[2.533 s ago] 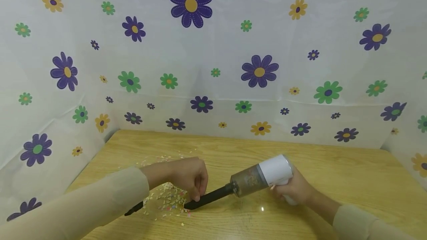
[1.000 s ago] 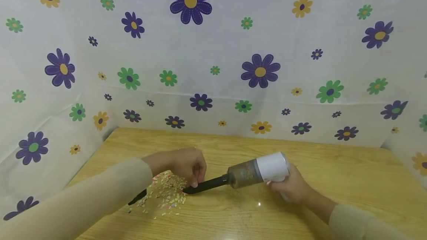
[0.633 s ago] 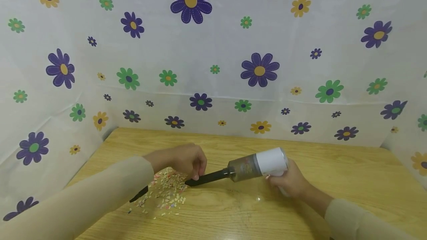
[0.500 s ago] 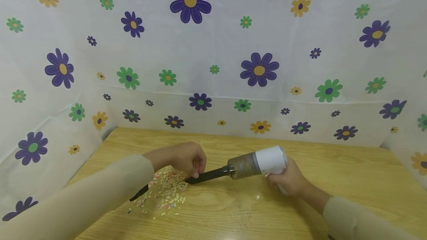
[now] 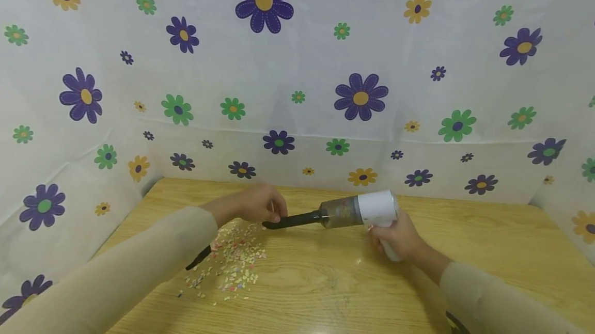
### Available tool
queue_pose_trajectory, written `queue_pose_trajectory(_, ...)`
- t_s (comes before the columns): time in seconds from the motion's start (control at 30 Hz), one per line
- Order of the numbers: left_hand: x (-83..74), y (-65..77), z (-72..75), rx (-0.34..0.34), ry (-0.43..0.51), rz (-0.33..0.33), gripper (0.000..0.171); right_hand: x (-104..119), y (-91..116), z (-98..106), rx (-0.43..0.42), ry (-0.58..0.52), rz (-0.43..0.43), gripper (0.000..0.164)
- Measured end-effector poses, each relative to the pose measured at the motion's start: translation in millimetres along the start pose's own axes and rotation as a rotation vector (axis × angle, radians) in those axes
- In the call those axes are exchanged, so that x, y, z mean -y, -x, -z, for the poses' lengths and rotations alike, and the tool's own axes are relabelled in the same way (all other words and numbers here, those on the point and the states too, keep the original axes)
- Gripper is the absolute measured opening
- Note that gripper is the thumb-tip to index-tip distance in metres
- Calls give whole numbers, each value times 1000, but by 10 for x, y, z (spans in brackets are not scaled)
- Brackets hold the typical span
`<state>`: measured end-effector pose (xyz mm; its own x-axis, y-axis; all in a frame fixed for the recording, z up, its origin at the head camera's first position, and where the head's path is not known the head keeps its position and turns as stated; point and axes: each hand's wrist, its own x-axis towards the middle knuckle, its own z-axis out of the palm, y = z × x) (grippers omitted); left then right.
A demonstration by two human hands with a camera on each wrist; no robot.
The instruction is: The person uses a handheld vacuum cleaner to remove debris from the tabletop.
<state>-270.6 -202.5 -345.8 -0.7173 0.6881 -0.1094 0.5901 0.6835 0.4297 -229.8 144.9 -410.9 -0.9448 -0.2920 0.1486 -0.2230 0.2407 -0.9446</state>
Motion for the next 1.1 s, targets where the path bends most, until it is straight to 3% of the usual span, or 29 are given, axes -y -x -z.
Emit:
queue_pose_trajectory(0.33, 109, -324, 74, -128, -71, 96, 16, -2, -215, -4, -119, 34, -78, 25)
queue_pose_trajectory(0.57, 234, -478, 107, -142, -109, 192, 19, 15, -387, -85, -162, 65, -97, 21)
queue_pose_trajectory(0.9, 432, -381, 24, -112, -133, 121, 14, 20, -471, -135, -102, 103, -123, 23)
queue_pose_trajectory(1.1, 439, -362, 23, -95, -128, 88, 13, 20, -472, -126, -94, 120, -111, 23)
